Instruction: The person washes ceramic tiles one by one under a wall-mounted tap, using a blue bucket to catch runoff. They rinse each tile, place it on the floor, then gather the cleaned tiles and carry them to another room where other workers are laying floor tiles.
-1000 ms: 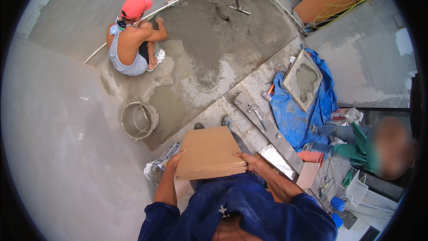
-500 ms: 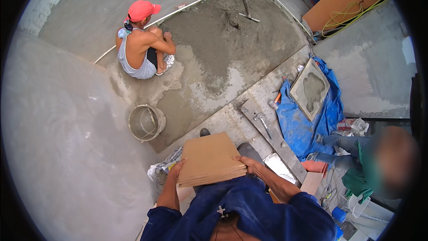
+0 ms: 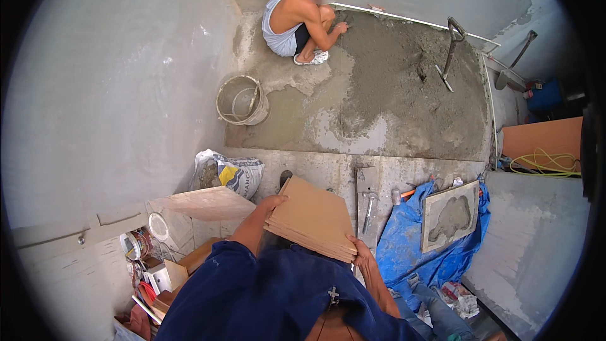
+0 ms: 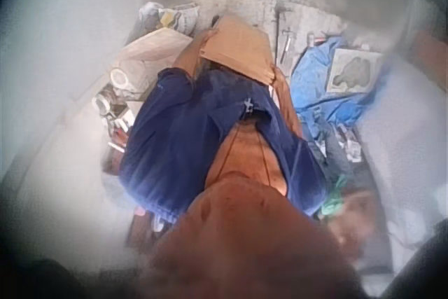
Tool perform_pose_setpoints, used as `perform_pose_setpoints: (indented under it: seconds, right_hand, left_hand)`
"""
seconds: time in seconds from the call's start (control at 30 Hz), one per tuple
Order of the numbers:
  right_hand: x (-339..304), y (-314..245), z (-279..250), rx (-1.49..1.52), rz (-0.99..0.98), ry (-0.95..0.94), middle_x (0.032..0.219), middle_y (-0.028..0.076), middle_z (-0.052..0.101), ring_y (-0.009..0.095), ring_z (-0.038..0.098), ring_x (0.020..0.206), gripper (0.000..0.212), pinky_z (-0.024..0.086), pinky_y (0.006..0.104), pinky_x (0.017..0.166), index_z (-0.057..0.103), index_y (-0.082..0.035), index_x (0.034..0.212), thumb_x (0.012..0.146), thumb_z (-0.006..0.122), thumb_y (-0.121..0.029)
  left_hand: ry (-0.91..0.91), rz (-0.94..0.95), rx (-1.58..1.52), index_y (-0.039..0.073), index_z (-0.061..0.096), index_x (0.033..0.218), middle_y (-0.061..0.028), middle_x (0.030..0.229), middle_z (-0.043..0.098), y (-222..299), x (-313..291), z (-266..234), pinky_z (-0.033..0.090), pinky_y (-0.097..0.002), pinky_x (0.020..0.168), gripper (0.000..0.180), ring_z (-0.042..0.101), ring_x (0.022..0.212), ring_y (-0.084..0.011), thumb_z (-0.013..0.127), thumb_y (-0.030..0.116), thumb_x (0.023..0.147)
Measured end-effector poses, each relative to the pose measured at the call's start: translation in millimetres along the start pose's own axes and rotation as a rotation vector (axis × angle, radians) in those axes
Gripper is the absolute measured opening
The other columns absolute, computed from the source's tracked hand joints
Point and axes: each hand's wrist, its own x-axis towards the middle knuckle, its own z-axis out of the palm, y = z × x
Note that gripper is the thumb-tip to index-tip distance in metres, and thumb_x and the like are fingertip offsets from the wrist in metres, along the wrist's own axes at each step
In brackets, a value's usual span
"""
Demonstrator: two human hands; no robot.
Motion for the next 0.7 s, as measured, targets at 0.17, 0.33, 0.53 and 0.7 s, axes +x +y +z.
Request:
perform_pose_setpoints:
  seconds: [0.17, 0.33, 0.53, 0.7]
  right_hand:
    - [-27, -7, -43, -0.075, -0.051, 0.062, 0.109, 0.016, 0.062, 0.028, 0.062, 0.093, 0.049, 0.053, 0.0404, 0.080, 0.052, -0.001, 0.120, 0.084, 0.063, -0.033]
    - [-38, -24, -50, -0.181, 0.008, 0.040, 0.106, 0.015, 0.063, 0.024, 0.063, 0.091, 0.043, 0.054, 0.0369, 0.077, 0.053, 0.000, 0.118, 0.088, 0.057, -0.030]
    - [-41, -52, -38, -0.377, 0.054, 0.063, 0.111, 0.015, 0.061, 0.025, 0.063, 0.094, 0.048, 0.054, 0.0396, 0.078, 0.049, -0.001, 0.123, 0.088, 0.057, -0.032]
    - [-35, -60, 8, -0.574, 0.120, 0.067, 0.110, 0.016, 0.061, 0.026, 0.064, 0.093, 0.047, 0.055, 0.0414, 0.076, 0.049, 0.000, 0.123, 0.089, 0.053, -0.033]
  left_hand:
    - [-0.012, 0.088, -0.108, 0.001, 0.052, 0.123, -0.0179, 0.112, 0.061, -25, -2, 51, 0.051, -0.0434, 0.077, 0.055, 0.063, 0.094, -0.0271, 0.060, 0.040, 0.084]
    - [0.039, 0.047, -0.222, 0.002, 0.051, 0.124, -0.0191, 0.118, 0.058, -82, 33, 60, 0.050, -0.0445, 0.079, 0.056, 0.062, 0.095, -0.0299, 0.061, 0.039, 0.084]
    - [-0.027, 0.027, -0.366, 0.004, 0.052, 0.126, -0.0181, 0.119, 0.058, -95, -2, 65, 0.047, -0.0448, 0.085, 0.058, 0.059, 0.103, -0.0298, 0.061, 0.041, 0.083]
    - [-0.019, 0.097, -0.481, 0.005, 0.056, 0.122, -0.0172, 0.119, 0.059, -145, 18, 50, 0.047, -0.0447, 0.085, 0.056, 0.060, 0.103, -0.0297, 0.060, 0.046, 0.083]
